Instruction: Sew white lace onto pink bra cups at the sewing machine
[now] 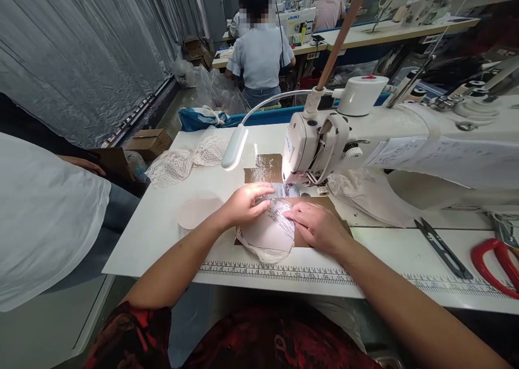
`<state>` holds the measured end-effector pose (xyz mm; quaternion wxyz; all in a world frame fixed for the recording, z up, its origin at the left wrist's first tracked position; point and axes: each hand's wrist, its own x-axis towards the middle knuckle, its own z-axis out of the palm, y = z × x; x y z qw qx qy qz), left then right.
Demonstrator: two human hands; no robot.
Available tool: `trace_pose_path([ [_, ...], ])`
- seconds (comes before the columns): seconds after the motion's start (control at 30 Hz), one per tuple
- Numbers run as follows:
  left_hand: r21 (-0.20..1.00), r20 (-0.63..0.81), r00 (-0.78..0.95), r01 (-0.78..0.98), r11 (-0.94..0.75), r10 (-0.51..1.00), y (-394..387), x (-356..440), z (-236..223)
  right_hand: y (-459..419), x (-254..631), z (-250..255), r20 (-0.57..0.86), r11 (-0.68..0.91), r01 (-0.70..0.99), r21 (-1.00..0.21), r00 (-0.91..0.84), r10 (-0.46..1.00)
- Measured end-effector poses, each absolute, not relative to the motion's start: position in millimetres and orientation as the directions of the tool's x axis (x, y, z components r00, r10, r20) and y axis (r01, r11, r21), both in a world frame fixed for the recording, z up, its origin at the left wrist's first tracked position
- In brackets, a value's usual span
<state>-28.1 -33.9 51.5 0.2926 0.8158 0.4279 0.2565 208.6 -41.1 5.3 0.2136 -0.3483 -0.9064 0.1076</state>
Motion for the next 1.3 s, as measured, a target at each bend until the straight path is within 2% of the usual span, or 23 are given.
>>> trace_pose_path([
  [0.07,0.623,0.081,0.471,0.664,-0.413,0.879,-26,-24,48,-41,208,5,0.293,0.746,0.582,-0.325,-0.688,0.664],
  [0.13,0.594,-0.084,0.475,0.73,-0.338,0.876,-18,-21,46,-41,209,5,0.283,0.744,0.589,-0.316,-0.69,0.666],
  [0.23,0.709,-0.22,0.532,0.663,-0.24,0.818,-11,-19,46,-40,211,7,0.284,0.736,0.593,-0.326,-0.682,0.674],
  [0.37,0.936,-0.181,0.635,0.346,-0.067,0.751,-8,-20,44,-40,213,7,0.285,0.741,0.577,-0.343,-0.688,0.668],
  [0.47,0.981,-0.183,0.588,0.163,0.106,0.788,-5,-25,40,-40,213,7,0.293,0.734,0.577,-0.358,-0.677,0.675],
  [0.53,0.985,-0.17,0.492,0.121,0.127,0.854,-4,-30,39,-40,213,7,0.287,0.726,0.586,-0.36,-0.671,0.684],
  [0.6,0.982,-0.099,0.341,0.183,0.037,0.935,-5,-36,42,-41,213,7,0.277,0.721,0.594,-0.357,-0.67,0.689],
  [0.7,0.86,0.173,0.11,0.468,-0.204,0.979,-17,-39,52,-42,213,7,0.273,0.722,0.597,-0.351,-0.672,0.688],
  [0.77,0.72,0.284,0.161,0.615,-0.321,0.945,-29,-33,57,-42,213,7,0.273,0.722,0.596,-0.351,-0.673,0.688],
  [0.9,0.464,0.151,0.541,0.7,-0.543,0.827,-48,-6,49,-43,213,8,0.286,0.697,0.618,-0.363,-0.638,0.715],
  [0.97,0.35,0.098,0.625,0.706,-0.615,0.774,-52,5,41,-43,213,9,0.304,0.664,0.651,-0.367,-0.591,0.747],
  [1.07,0.304,0.096,0.648,0.703,-0.642,0.755,-50,13,35,-42,212,11,0.274,0.62,0.722,-0.308,-0.557,0.784],
  [1.2,0.287,0.065,0.611,0.746,-0.601,0.789,-44,11,38,-42,208,16,0.114,0.595,0.791,-0.144,-0.584,0.804],
  [1.3,0.248,0.05,0.601,0.766,-0.593,0.798,-41,10,37,-43,206,17,0.09,0.582,0.806,-0.103,-0.576,0.813],
])
